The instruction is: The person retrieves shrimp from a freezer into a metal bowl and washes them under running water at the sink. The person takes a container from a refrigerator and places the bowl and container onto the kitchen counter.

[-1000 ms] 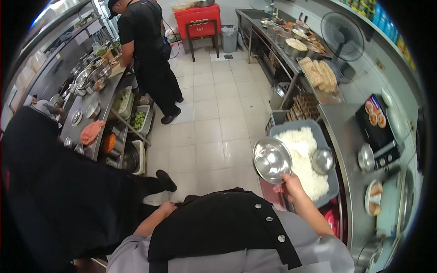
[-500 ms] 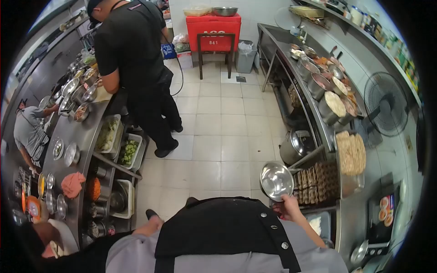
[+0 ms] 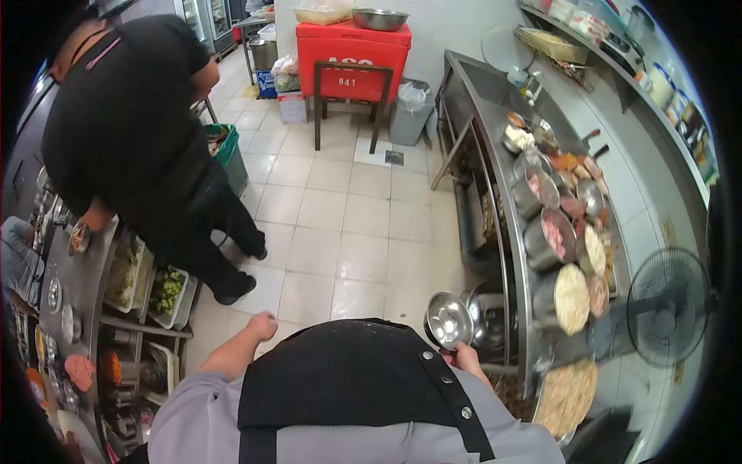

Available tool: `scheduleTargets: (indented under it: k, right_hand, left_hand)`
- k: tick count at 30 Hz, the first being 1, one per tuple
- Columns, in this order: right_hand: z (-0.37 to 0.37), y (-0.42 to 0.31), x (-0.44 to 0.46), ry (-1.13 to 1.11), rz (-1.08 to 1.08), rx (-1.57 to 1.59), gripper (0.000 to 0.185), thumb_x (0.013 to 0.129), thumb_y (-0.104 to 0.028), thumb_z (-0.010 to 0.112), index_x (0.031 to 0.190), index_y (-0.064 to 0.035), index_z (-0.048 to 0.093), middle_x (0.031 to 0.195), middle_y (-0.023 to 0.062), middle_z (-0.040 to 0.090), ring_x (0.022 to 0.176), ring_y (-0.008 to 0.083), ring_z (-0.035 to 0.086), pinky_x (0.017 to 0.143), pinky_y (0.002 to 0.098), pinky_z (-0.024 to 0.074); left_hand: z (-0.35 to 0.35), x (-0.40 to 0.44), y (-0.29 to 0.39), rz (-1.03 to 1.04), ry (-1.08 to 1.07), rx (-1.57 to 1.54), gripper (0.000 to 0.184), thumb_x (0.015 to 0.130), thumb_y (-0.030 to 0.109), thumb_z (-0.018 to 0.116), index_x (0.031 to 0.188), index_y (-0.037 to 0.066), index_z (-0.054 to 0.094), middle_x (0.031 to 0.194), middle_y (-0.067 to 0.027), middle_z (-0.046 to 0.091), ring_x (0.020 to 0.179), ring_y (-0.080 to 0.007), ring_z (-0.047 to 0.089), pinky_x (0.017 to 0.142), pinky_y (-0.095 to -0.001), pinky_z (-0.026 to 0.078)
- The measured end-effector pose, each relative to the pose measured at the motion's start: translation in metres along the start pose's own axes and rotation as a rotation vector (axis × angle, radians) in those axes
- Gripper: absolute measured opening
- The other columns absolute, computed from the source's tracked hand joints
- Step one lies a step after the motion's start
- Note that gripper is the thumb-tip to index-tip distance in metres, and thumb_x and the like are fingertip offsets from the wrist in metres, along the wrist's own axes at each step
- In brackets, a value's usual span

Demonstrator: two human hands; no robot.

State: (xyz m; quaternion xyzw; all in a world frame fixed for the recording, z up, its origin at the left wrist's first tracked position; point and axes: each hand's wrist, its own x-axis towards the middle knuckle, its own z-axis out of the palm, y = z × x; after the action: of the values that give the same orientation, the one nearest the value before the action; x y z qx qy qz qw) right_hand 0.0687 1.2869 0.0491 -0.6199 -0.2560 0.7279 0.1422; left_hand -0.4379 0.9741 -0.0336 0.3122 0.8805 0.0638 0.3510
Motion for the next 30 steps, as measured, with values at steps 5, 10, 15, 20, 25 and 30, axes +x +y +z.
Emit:
scheduleTargets:
  k: [5,10,15,20,25,30]
  right_hand:
    - [0.042,-0.175,0.067,-0.068,-0.094,-0.117,0.030,0.093,-0.018,0.044,0.110,0.0038,0.054,0.088,0.0162,0.064,0.063,0.0231,0.063,0.053,0.0362,0.0537]
    - [0.110,-0.299,0.151,-0.093,-0.178,-0.094,0.030,0.090,-0.017,0.047,0.110,0.0052,0.052,0.086,0.0179,0.063,0.060,0.0257,0.063,0.052,0.0373,0.0530]
    - [0.187,-0.345,0.220,-0.048,-0.185,-0.137,0.027,0.088,-0.017,0.048,0.105,0.0031,0.057,0.083,0.0141,0.064,0.063,0.0249,0.062,0.058,0.0378,0.0538]
    - [0.260,-0.394,0.253,-0.113,-0.367,-0.737,0.030,0.092,-0.013,0.043,0.113,0.0063,0.053,0.084,0.0190,0.064,0.062,0.0250,0.062,0.055,0.0359,0.0525]
    - [0.345,-0.466,0.282,-0.073,-0.217,-0.753,0.033,0.094,-0.018,0.042,0.111,0.0079,0.054,0.085,0.0185,0.064,0.063,0.0247,0.063,0.057,0.0365,0.0530]
    - [0.447,-0.553,0.335,-0.025,-0.065,-0.589,0.036,0.095,-0.023,0.041,0.109,0.0075,0.054,0.085,0.0170,0.064,0.064,0.0242,0.064,0.059,0.0375,0.0540]
  left_hand:
    - [-0.035,0.049,0.026,0.003,-0.355,0.278,0.044,0.079,0.026,0.057,0.116,0.004,0.065,0.115,-0.0217,0.064,0.110,-0.0343,0.061,0.094,-0.0404,0.048]
    - [-0.089,0.087,0.064,-0.265,-0.041,-0.018,0.042,0.081,0.026,0.055,0.116,0.004,0.064,0.118,-0.0189,0.064,0.112,-0.0330,0.060,0.097,-0.0386,0.047]
    - [-0.098,0.222,0.031,-0.097,-0.188,0.199,0.043,0.083,0.031,0.051,0.111,0.002,0.067,0.118,-0.0200,0.063,0.110,-0.0347,0.060,0.098,-0.0403,0.046]
    - [-0.151,0.362,0.047,0.016,-0.234,0.376,0.038,0.083,0.030,0.052,0.100,0.002,0.071,0.114,-0.0213,0.064,0.107,-0.0368,0.061,0.094,-0.0418,0.048]
    - [-0.238,0.500,0.041,-0.005,-0.116,0.334,0.032,0.082,0.021,0.054,0.102,0.001,0.069,0.113,-0.0222,0.065,0.107,-0.0365,0.062,0.094,-0.0418,0.049]
    - [-0.376,0.547,0.110,-0.284,0.165,-0.171,0.039,0.084,0.023,0.054,0.115,0.003,0.064,0.116,-0.0212,0.064,0.110,-0.0355,0.060,0.096,-0.0410,0.047]
